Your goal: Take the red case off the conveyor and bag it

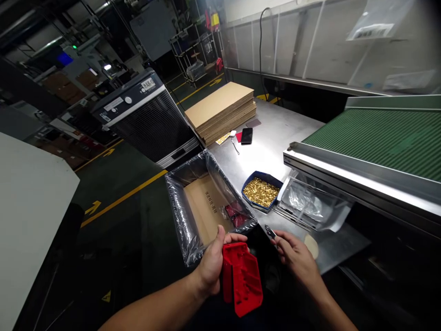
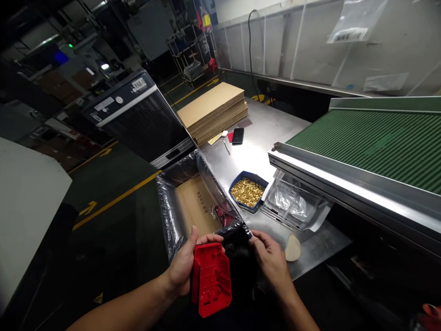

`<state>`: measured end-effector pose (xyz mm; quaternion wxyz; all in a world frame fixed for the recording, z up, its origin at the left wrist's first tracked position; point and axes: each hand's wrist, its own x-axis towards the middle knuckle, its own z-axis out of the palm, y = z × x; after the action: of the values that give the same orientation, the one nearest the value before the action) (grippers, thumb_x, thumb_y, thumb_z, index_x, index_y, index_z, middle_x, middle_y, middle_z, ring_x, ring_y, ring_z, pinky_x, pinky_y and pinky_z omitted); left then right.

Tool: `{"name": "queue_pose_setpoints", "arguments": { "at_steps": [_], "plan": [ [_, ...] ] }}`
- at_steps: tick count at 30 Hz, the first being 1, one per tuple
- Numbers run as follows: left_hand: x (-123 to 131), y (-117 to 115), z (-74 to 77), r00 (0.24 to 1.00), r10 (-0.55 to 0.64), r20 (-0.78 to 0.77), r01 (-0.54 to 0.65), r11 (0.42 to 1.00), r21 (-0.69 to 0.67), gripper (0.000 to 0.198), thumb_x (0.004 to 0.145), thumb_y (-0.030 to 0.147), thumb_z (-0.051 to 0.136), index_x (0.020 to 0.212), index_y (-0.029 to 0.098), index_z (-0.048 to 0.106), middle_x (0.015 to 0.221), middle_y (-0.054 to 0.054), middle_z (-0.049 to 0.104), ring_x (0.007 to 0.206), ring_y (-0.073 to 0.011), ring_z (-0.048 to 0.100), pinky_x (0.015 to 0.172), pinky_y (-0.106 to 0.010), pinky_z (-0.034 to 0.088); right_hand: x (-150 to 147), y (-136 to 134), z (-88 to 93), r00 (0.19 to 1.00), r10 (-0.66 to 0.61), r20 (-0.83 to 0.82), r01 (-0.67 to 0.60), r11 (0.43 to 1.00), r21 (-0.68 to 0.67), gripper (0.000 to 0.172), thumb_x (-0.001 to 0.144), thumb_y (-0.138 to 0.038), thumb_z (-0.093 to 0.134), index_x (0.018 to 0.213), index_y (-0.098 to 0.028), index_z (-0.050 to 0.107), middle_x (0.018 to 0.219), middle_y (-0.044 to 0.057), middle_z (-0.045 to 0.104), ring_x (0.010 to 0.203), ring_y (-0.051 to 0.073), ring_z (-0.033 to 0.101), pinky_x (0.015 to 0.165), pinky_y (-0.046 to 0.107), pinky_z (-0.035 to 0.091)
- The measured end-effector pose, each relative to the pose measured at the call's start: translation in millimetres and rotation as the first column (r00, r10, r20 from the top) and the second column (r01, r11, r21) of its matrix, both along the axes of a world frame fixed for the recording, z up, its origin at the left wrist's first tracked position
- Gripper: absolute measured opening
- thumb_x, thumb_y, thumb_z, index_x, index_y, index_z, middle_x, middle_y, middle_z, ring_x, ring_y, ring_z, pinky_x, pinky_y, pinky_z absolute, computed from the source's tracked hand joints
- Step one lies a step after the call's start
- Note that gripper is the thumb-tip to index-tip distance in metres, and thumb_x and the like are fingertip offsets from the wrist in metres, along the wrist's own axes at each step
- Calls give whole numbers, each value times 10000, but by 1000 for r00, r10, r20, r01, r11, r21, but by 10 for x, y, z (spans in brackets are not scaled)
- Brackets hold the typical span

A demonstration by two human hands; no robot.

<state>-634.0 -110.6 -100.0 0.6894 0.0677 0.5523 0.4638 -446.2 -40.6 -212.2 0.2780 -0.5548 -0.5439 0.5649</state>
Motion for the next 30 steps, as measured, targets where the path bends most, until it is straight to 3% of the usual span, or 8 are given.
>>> {"name": "queue_pose_setpoints", "arguments": {
  "at_steps": [4,6,8,14,30],
  "plan": [
    [32,59,77,999,-18,-42,18,1000,-2,804,792,840,445,1063,113,659,882,-115,697,734,-182,648,736,-300,504,-106,-203,789,956,237,-171,-223,970,99,384,922,-497,518,1107,-198,673,982,42,682,877,124,648,780,211,515],
    [41,78,99,998,-18,-62,19,1000,3,824,758,862,467,1062,120,658,869,-105,689,733,-182,635,748,-311,497,-151,-282,1035,935,318,-157,-286,938,197,299,933,-444,528,1102,-242,671,962,12,669,839,89,638,750,183,502],
    [48,87,115,996,-24,-87,26,999,26,841,739,876,472,1068,124,655,891,-110,685,775,-200,636,783,-335,494,-195,-335,1157,939,328,-106,-292,919,264,242,929,-408,537,1062,-261,677,906,-5,660,777,70,628,698,174,493],
    [66,89,155,987,-42,-156,54,996,74,850,752,879,438,1077,121,648,922,-122,677,840,-220,622,836,-363,474,-304,-387,1191,950,310,-44,-288,920,266,230,910,-418,539,950,-254,695,775,-11,638,652,70,607,590,188,467],
    [49,27,129,961,-120,-249,138,989,58,830,804,857,367,1110,143,660,982,-121,685,920,-241,622,908,-384,457,-297,-402,1204,920,355,-166,-340,934,108,248,919,-419,534,888,-242,705,839,-11,677,730,73,631,664,171,478]
  ]
}}
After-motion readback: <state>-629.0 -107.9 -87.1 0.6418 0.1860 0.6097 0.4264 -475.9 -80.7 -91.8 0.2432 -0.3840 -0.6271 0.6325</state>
